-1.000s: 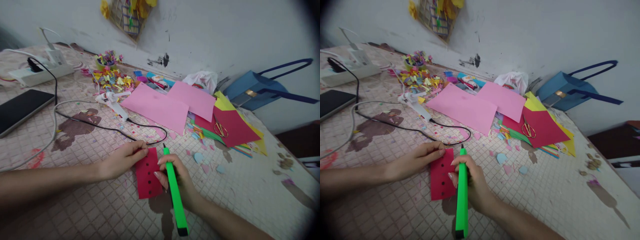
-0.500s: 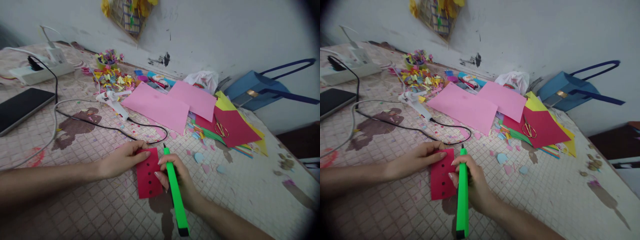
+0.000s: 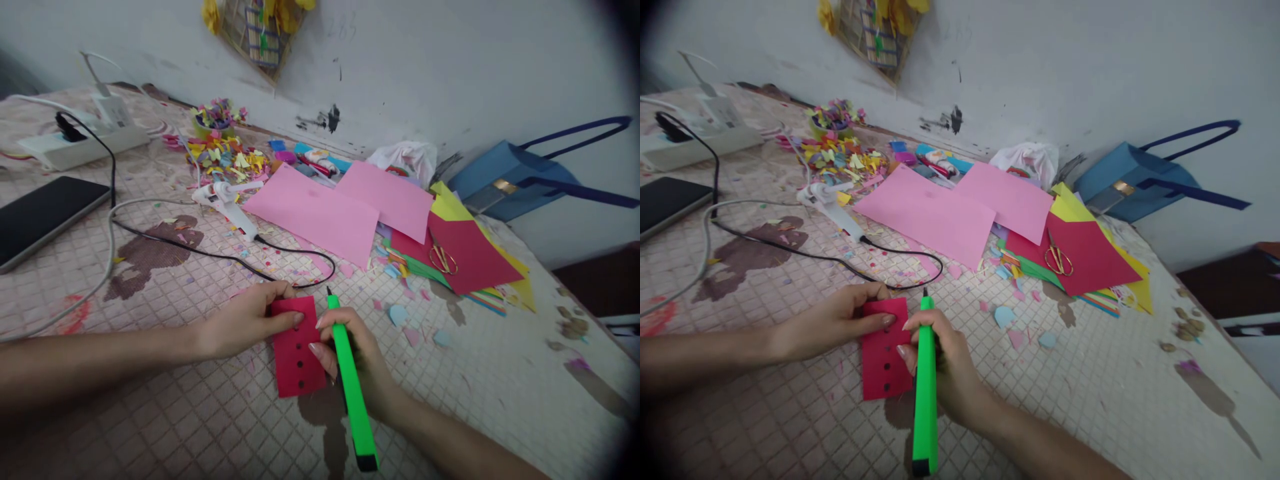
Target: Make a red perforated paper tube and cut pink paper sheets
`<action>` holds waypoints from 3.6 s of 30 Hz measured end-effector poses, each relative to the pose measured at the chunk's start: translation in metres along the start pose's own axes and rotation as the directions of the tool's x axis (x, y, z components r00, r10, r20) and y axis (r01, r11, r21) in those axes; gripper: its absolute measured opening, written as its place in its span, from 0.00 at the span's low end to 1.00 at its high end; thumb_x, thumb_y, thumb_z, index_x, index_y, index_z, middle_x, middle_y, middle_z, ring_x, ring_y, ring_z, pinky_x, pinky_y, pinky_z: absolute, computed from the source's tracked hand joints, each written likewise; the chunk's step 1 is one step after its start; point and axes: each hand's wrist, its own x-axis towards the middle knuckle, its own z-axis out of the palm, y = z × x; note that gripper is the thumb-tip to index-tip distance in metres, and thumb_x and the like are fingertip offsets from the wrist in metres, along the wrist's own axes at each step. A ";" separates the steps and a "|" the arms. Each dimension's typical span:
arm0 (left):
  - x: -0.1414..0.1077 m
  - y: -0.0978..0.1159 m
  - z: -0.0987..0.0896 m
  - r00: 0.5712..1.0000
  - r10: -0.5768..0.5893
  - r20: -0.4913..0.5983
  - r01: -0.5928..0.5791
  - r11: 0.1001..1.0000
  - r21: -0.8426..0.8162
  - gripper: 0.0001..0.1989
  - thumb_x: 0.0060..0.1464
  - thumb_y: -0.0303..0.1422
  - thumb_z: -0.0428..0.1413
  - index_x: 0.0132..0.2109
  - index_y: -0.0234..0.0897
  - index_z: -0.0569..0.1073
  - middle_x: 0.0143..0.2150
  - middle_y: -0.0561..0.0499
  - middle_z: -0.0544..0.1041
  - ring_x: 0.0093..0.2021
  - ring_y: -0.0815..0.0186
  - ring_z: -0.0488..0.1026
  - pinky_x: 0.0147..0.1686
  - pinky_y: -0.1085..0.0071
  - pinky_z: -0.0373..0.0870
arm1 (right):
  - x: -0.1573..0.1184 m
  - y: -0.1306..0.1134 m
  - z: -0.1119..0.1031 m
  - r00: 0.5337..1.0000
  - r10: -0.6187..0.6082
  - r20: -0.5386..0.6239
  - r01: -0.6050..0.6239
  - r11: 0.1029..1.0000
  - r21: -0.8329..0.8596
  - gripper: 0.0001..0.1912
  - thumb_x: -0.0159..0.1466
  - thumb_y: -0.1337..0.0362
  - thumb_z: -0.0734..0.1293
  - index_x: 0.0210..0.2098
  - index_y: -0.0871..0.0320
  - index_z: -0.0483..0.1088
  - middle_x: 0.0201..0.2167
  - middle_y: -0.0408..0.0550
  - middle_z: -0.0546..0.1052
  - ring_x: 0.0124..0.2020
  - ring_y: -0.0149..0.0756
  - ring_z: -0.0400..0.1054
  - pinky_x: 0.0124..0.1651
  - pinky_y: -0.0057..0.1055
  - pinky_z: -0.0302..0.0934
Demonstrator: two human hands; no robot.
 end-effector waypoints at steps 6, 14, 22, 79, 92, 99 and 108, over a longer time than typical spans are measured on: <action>0.000 0.004 0.000 0.998 0.041 -0.043 -0.038 0.997 0.067 0.16 0.61 0.44 0.45 0.31 0.37 0.63 0.27 0.56 0.63 0.28 0.69 0.60 0.28 0.72 0.60 | 0.001 -0.002 0.000 1.000 0.000 -0.008 0.000 1.000 0.008 0.11 0.60 0.70 0.66 0.40 0.49 0.65 0.24 0.36 0.66 0.22 0.27 0.59 0.24 0.23 0.56; 0.000 0.006 -0.002 0.998 0.054 -0.037 -0.049 0.992 0.120 0.17 0.61 0.44 0.43 0.30 0.37 0.63 0.28 0.55 0.64 0.29 0.68 0.61 0.31 0.71 0.61 | 0.001 -0.003 0.001 0.999 0.049 0.000 -0.049 0.997 0.063 0.10 0.60 0.68 0.67 0.40 0.51 0.65 0.24 0.36 0.65 0.20 0.25 0.57 0.21 0.22 0.53; -0.001 0.001 -0.003 0.995 0.075 0.063 -0.077 0.997 0.023 0.12 0.60 0.41 0.48 0.37 0.36 0.66 0.33 0.53 0.69 0.32 0.67 0.65 0.32 0.71 0.63 | 0.001 -0.003 0.001 1.000 0.010 -0.022 -0.009 1.000 0.025 0.10 0.60 0.70 0.67 0.39 0.51 0.65 0.23 0.36 0.64 0.20 0.26 0.57 0.22 0.23 0.54; 0.005 0.002 -0.005 0.983 0.063 0.173 -0.032 0.983 -0.180 0.10 0.55 0.37 0.56 0.36 0.34 0.66 0.31 0.55 0.70 0.30 0.70 0.66 0.30 0.74 0.61 | 0.002 -0.001 0.001 0.991 0.129 0.027 -0.131 0.960 0.246 0.14 0.60 0.69 0.67 0.42 0.48 0.62 0.26 0.35 0.64 0.19 0.23 0.56 0.19 0.21 0.54; -0.003 0.000 0.010 0.983 0.183 -0.021 -0.179 0.975 0.132 0.07 0.54 0.32 0.55 0.40 0.38 0.64 0.35 0.53 0.72 0.35 0.66 0.70 0.34 0.70 0.67 | -0.003 0.002 0.003 0.999 0.018 0.033 -0.022 0.992 0.121 0.15 0.61 0.70 0.67 0.44 0.48 0.63 0.28 0.37 0.66 0.25 0.28 0.58 0.28 0.26 0.56; -0.003 -0.001 0.006 0.988 0.154 0.005 -0.154 0.988 -0.003 0.05 0.57 0.30 0.50 0.42 0.36 0.66 0.38 0.50 0.72 0.38 0.65 0.71 0.37 0.68 0.68 | -0.001 -0.001 0.001 0.999 0.049 0.002 -0.049 0.989 0.137 0.15 0.60 0.70 0.67 0.43 0.48 0.62 0.29 0.37 0.66 0.25 0.26 0.59 0.26 0.23 0.56; 0.002 -0.005 -0.002 0.990 0.055 0.132 -0.008 0.944 -0.331 0.15 0.53 0.32 0.58 0.47 0.36 0.65 0.44 0.49 0.74 0.43 0.64 0.72 0.44 0.66 0.66 | 0.000 0.000 0.000 0.990 0.137 -0.009 -0.134 0.975 0.176 0.14 0.60 0.68 0.67 0.43 0.49 0.62 0.29 0.37 0.65 0.20 0.24 0.56 0.20 0.22 0.53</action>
